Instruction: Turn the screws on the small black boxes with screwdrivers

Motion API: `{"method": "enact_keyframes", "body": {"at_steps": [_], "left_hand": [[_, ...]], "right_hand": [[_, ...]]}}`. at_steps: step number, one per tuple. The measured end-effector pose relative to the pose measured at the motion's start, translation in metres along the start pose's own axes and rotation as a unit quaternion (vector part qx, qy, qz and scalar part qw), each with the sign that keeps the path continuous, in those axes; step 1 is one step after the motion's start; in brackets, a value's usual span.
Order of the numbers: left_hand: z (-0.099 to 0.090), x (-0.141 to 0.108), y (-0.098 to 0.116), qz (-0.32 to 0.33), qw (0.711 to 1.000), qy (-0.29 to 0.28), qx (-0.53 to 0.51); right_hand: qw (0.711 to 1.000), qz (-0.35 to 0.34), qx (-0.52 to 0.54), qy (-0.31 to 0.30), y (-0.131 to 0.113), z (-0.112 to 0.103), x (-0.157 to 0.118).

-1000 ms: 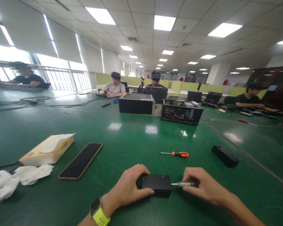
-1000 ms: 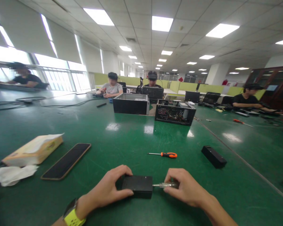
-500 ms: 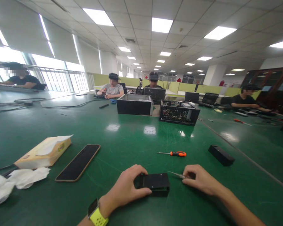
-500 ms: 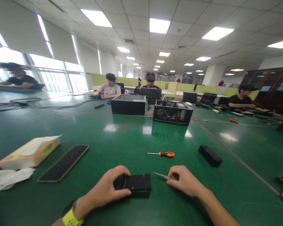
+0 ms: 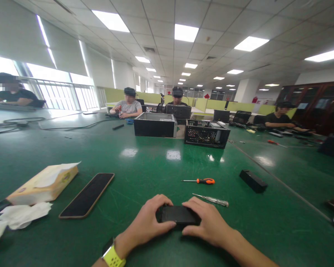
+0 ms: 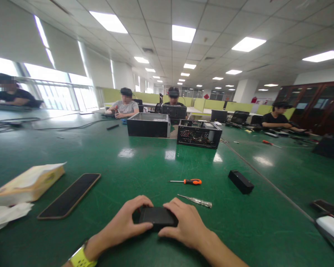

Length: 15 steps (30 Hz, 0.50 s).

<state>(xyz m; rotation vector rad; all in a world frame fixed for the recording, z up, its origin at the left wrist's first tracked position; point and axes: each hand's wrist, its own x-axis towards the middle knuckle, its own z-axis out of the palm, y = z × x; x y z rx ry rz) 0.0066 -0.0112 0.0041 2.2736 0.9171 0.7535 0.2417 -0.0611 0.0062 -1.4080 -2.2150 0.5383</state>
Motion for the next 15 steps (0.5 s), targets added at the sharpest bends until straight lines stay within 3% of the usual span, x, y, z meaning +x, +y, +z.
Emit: {"method": "enact_keyframes", "body": {"at_steps": [3, 6, 8, 10, 12, 13, 15], "left_hand": [[-0.001, 0.0, -0.001, 0.007, 1.0, -0.002, -0.001], [-0.005, 0.0, -0.004, 0.029, 0.999, 0.036, -0.02], [-0.009, 0.0, -0.007, 0.029, 0.995, 0.089, -0.026], [-0.012, 0.0, -0.011, 0.019, 0.99, 0.136, -0.013], [-0.014, 0.0, -0.014, 0.016, 0.987, 0.159, 0.007], [-0.015, 0.0, -0.015, 0.016, 0.986, 0.164, 0.015], [-0.014, 0.0, -0.017, 0.019, 0.986, 0.163, 0.027]], "right_hand": [[1.0, 0.023, -0.001, 0.008, -0.004, 0.005, 0.004], [0.999, 0.032, 0.01, 0.031, 0.001, -0.004, 0.004], [0.996, 0.048, 0.029, 0.075, 0.014, -0.022, 0.001], [0.98, 0.1, 0.056, 0.163, 0.039, -0.051, -0.009], [0.928, 0.179, 0.051, 0.322, 0.074, -0.085, -0.028], [0.882, 0.233, 0.017, 0.41, 0.092, -0.103, -0.04], [0.775, 0.364, -0.07, 0.512, 0.129, -0.132, -0.069]]}}
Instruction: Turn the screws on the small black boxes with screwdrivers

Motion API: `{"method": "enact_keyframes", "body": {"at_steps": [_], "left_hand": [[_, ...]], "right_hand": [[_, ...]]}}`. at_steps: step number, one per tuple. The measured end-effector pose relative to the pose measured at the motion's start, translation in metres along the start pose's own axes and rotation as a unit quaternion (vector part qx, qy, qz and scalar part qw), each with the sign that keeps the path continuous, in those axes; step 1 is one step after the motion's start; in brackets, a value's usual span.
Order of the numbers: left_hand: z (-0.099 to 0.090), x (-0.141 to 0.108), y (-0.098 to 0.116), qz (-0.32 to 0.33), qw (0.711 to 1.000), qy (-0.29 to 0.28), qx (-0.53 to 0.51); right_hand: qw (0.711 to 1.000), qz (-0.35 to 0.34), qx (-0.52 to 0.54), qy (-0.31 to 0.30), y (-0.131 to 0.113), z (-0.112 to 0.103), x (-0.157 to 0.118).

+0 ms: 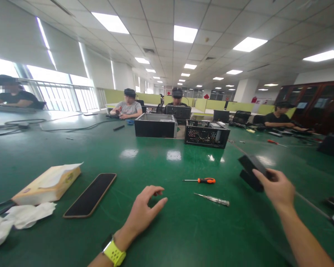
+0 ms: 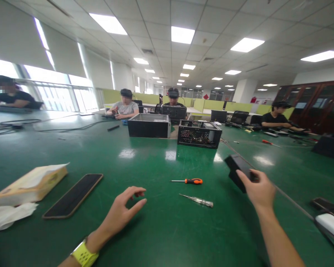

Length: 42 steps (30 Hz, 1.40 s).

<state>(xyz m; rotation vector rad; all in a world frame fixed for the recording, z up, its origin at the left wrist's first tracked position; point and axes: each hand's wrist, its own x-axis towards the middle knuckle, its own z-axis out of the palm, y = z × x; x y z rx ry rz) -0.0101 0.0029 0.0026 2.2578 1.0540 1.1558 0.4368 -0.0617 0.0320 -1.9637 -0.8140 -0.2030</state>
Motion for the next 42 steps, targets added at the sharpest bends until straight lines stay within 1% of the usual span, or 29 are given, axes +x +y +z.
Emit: {"method": "enact_keyframes", "body": {"at_steps": [1, 2, 3, 4, 5, 7, 8, 9, 11, 12, 14, 15, 17, 19, 21, 23, 26, 30, 32, 34, 37, 38, 39, 40, 41, 42], "left_hand": [[0.001, 0.0, 0.0, 0.003, 1.0, -0.002, 0.003], [0.002, 0.0, -0.001, 0.005, 1.0, -0.004, 0.007], [0.003, 0.0, -0.001, 0.007, 1.0, -0.006, 0.009], [0.004, 0.0, -0.001, 0.009, 1.0, -0.008, 0.011], [0.004, 0.0, -0.001, 0.01, 1.0, -0.01, 0.013], [0.005, 0.0, -0.002, 0.01, 1.0, -0.014, 0.015], [0.005, 0.0, -0.003, 0.009, 1.0, -0.016, 0.015], [0.006, -0.001, -0.004, 0.007, 1.0, -0.016, 0.014], [0.006, -0.001, -0.005, 0.005, 1.0, -0.019, 0.01], [0.006, -0.001, -0.006, 0.004, 1.0, -0.02, 0.008], [0.007, -0.001, -0.007, 0.005, 1.0, -0.022, 0.007], [0.007, -0.001, -0.007, 0.006, 1.0, -0.023, 0.007], [0.007, -0.001, -0.007, 0.008, 1.0, -0.024, 0.008], [0.007, -0.001, -0.006, 0.01, 1.0, -0.026, 0.011], [0.007, -0.002, -0.005, 0.012, 1.0, -0.025, 0.013], [0.006, -0.002, -0.005, 0.011, 1.0, -0.023, 0.016], [0.006, -0.002, -0.005, 0.01, 0.999, -0.026, 0.017], [0.006, -0.001, -0.005, 0.009, 0.999, -0.031, 0.014], [0.006, -0.001, -0.004, 0.006, 0.999, -0.034, 0.013], [0.007, -0.002, -0.004, 0.005, 0.999, -0.04, 0.011], [0.007, -0.003, -0.004, 0.008, 0.998, -0.055, 0.006], [0.007, -0.004, -0.003, 0.013, 0.998, -0.064, 0.002], [0.007, -0.005, -0.002, 0.022, 0.997, -0.076, -0.005], [0.007, -0.005, -0.001, 0.033, 0.995, -0.091, -0.013], [0.006, -0.006, 0.001, 0.046, 0.993, -0.107, -0.019], [0.006, -0.006, 0.004, 0.059, 0.99, -0.125, -0.023]], "right_hand": [[0.998, 0.043, -0.04, 0.027, 0.018, -0.008, 0.014], [0.994, 0.075, -0.074, 0.008, 0.034, -0.015, 0.024], [0.991, 0.101, -0.088, 0.014, 0.049, -0.019, 0.03], [0.988, 0.119, -0.096, -0.009, 0.061, -0.022, 0.034], [0.983, 0.142, -0.11, -0.039, 0.07, -0.021, 0.036], [0.972, 0.182, -0.139, -0.058, 0.084, -0.015, 0.038], [0.967, 0.195, -0.155, -0.057, 0.089, -0.01, 0.039], [0.964, 0.199, -0.167, -0.05, 0.093, -0.005, 0.04], [0.967, 0.181, -0.177, -0.038, 0.098, 0.003, 0.043], [0.97, 0.16, -0.18, -0.033, 0.098, 0.005, 0.044], [0.976, 0.094, -0.196, -0.018, 0.097, 0.01, 0.046], [0.976, 0.051, -0.211, -0.014, 0.094, 0.013, 0.045], [0.967, -0.032, -0.25, -0.024, 0.087, 0.022, 0.043], [0.957, -0.077, -0.276, -0.046, 0.08, 0.033, 0.04], [0.954, -0.085, -0.283, -0.056, 0.076, 0.043, 0.038], [0.955, -0.08, -0.281, -0.054, 0.074, 0.046, 0.037], [0.957, -0.079, -0.272, -0.059, 0.071, 0.042, 0.039], [0.963, -0.102, -0.233, -0.093, 0.058, 0.038, 0.035], [0.967, -0.124, -0.194, -0.112, 0.046, 0.04, 0.028], [0.969, -0.149, -0.149, -0.128, 0.029, 0.042, 0.014], [0.964, -0.195, -0.067, -0.171, -0.007, 0.042, -0.022], [0.95, -0.227, 0.001, -0.216, -0.02, 0.041, -0.039], [0.923, -0.267, 0.058, -0.271, -0.033, 0.04, -0.057], [0.889, -0.308, 0.099, -0.324, -0.046, 0.039, -0.077], [0.856, -0.343, 0.128, -0.365, -0.058, 0.038, -0.096], [0.829, -0.365, 0.145, -0.399, -0.067, 0.039, -0.113]]}}
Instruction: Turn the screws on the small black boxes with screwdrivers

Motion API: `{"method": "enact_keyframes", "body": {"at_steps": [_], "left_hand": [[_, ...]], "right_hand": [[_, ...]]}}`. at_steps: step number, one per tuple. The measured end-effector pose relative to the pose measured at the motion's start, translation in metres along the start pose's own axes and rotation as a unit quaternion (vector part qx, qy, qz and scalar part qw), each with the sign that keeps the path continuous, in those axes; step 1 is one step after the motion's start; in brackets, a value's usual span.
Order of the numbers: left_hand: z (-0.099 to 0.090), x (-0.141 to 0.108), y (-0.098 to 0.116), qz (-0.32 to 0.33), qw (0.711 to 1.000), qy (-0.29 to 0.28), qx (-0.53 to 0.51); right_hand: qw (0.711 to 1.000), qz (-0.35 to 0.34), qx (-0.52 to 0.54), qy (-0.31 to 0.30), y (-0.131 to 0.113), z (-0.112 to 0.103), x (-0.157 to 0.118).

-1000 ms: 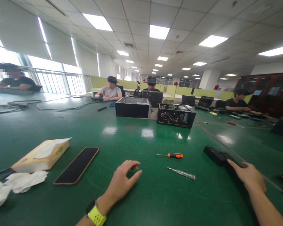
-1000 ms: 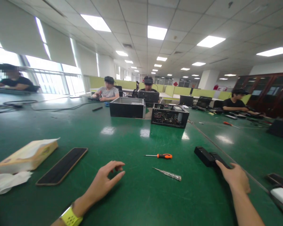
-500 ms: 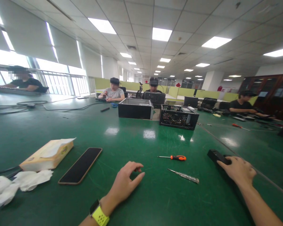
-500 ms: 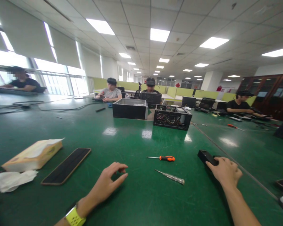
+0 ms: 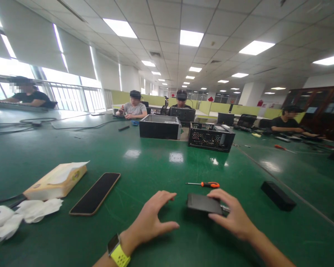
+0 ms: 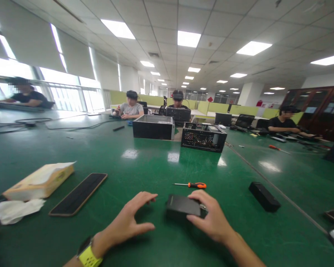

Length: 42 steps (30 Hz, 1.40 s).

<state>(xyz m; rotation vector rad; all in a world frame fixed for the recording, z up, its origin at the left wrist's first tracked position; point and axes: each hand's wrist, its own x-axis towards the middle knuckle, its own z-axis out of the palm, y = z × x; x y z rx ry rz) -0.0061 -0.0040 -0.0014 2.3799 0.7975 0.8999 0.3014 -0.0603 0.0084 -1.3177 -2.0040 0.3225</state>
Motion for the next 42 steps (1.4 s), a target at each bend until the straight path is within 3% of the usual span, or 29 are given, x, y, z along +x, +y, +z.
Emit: {"method": "enact_keyframes", "body": {"at_steps": [2, 5, 10, 13, 16, 18, 20, 24, 27, 34, 42], "left_hand": [[-0.001, 0.0, 0.005, 0.018, 0.999, -0.033, 0.006], [-0.001, 0.002, 0.01, 0.014, 0.998, -0.059, 0.036], [0.001, 0.003, 0.011, 0.002, 0.995, -0.053, 0.081], [0.001, 0.003, 0.013, 0.016, 0.993, -0.053, 0.101], [0.001, 0.005, 0.014, 0.026, 0.991, -0.058, 0.114], [0.0, 0.005, 0.015, 0.03, 0.99, -0.06, 0.123], [0.0, 0.006, 0.015, 0.033, 0.989, -0.058, 0.131], [0.002, 0.005, 0.014, 0.041, 0.988, -0.053, 0.14], [0.004, 0.005, 0.012, 0.048, 0.987, -0.052, 0.148], [0.007, 0.005, 0.008, 0.064, 0.989, -0.038, 0.131], [0.009, 0.005, 0.01, 0.061, 0.995, -0.01, 0.074]], "right_hand": [[0.998, -0.033, 0.033, -0.042, -0.022, 0.023, -0.001], [0.994, -0.038, 0.077, -0.067, -0.032, 0.04, 0.0], [0.986, 0.016, 0.123, -0.107, -0.024, 0.038, 0.002], [0.989, 0.025, 0.109, -0.099, -0.017, 0.035, 0.003], [0.997, 0.025, 0.068, -0.03, 0.001, 0.03, 0.008], [0.997, 0.058, 0.01, 0.044, 0.021, 0.023, 0.015], [0.993, 0.088, -0.026, 0.08, 0.046, 0.014, 0.021], [0.988, 0.125, -0.035, 0.079, 0.087, 0.003, 0.026], [0.987, 0.141, -0.021, 0.068, 0.101, 0.004, 0.027], [0.976, 0.171, 0.076, 0.115, 0.093, -0.009, 0.031], [0.938, 0.173, 0.247, 0.174, 0.06, -0.035, 0.013]]}}
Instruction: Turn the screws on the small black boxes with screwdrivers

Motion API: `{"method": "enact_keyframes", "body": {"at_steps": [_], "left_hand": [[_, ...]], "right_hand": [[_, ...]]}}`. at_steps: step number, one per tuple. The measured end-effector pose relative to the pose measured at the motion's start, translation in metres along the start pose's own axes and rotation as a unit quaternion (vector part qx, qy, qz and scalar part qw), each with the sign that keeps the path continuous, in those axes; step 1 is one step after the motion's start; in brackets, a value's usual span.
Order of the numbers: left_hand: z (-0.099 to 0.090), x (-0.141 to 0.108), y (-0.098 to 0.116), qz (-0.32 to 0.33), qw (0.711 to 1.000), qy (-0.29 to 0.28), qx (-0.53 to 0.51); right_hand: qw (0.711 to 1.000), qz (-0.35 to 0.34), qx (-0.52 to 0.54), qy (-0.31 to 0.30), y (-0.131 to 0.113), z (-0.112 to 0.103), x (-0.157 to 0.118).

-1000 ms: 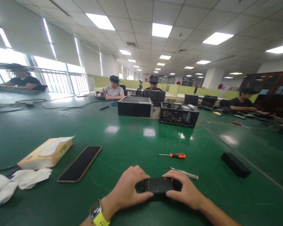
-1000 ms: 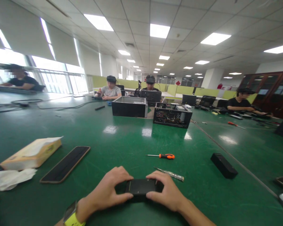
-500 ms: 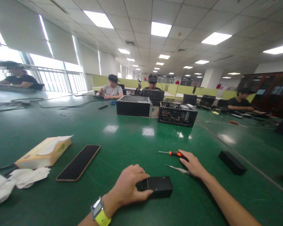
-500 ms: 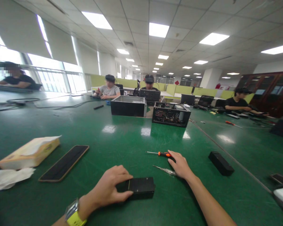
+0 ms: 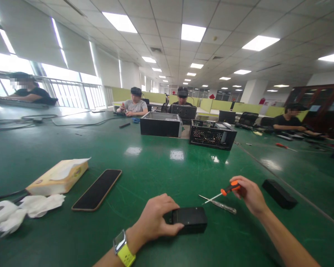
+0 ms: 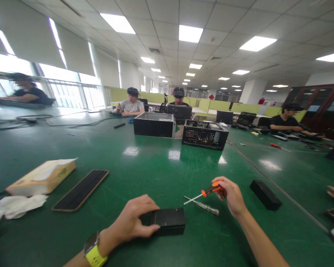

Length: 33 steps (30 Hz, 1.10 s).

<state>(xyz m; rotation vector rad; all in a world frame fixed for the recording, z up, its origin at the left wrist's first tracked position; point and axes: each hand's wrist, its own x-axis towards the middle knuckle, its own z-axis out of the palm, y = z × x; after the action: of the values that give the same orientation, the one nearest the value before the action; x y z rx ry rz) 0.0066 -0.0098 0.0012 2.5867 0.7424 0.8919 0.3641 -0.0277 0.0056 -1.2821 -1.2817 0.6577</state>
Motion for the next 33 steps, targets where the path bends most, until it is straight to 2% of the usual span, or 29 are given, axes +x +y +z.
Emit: {"method": "enact_keyframes", "body": {"at_steps": [9, 15, 22, 25, 28, 31, 33], "left_hand": [[0.0, -0.001, 0.0, 0.003, 1.0, -0.011, 0.007], [0.001, -0.001, -0.001, 0.004, 1.0, -0.012, 0.011], [0.0, 0.0, -0.001, 0.005, 1.0, -0.007, 0.006], [0.0, -0.001, 0.0, 0.006, 1.0, -0.004, 0.004], [0.001, -0.002, -0.001, 0.014, 1.0, 0.001, 0.002], [0.002, -0.002, -0.002, 0.016, 1.0, 0.008, -0.005], [0.002, -0.002, -0.002, 0.011, 1.0, 0.009, -0.011]], "right_hand": [[1.0, -0.003, 0.001, -0.018, -0.011, 0.011, -0.015], [0.999, -0.012, -0.03, -0.016, -0.013, 0.007, -0.016], [0.991, -0.071, -0.108, -0.024, -0.02, 0.002, -0.02], [0.982, -0.117, -0.145, -0.032, -0.036, 0.0, -0.022], [0.966, -0.162, -0.195, -0.052, -0.065, 0.004, -0.02], [0.937, -0.184, -0.276, -0.108, -0.099, 0.017, -0.015], [0.917, -0.186, -0.33, -0.122, -0.118, 0.029, -0.013]]}}
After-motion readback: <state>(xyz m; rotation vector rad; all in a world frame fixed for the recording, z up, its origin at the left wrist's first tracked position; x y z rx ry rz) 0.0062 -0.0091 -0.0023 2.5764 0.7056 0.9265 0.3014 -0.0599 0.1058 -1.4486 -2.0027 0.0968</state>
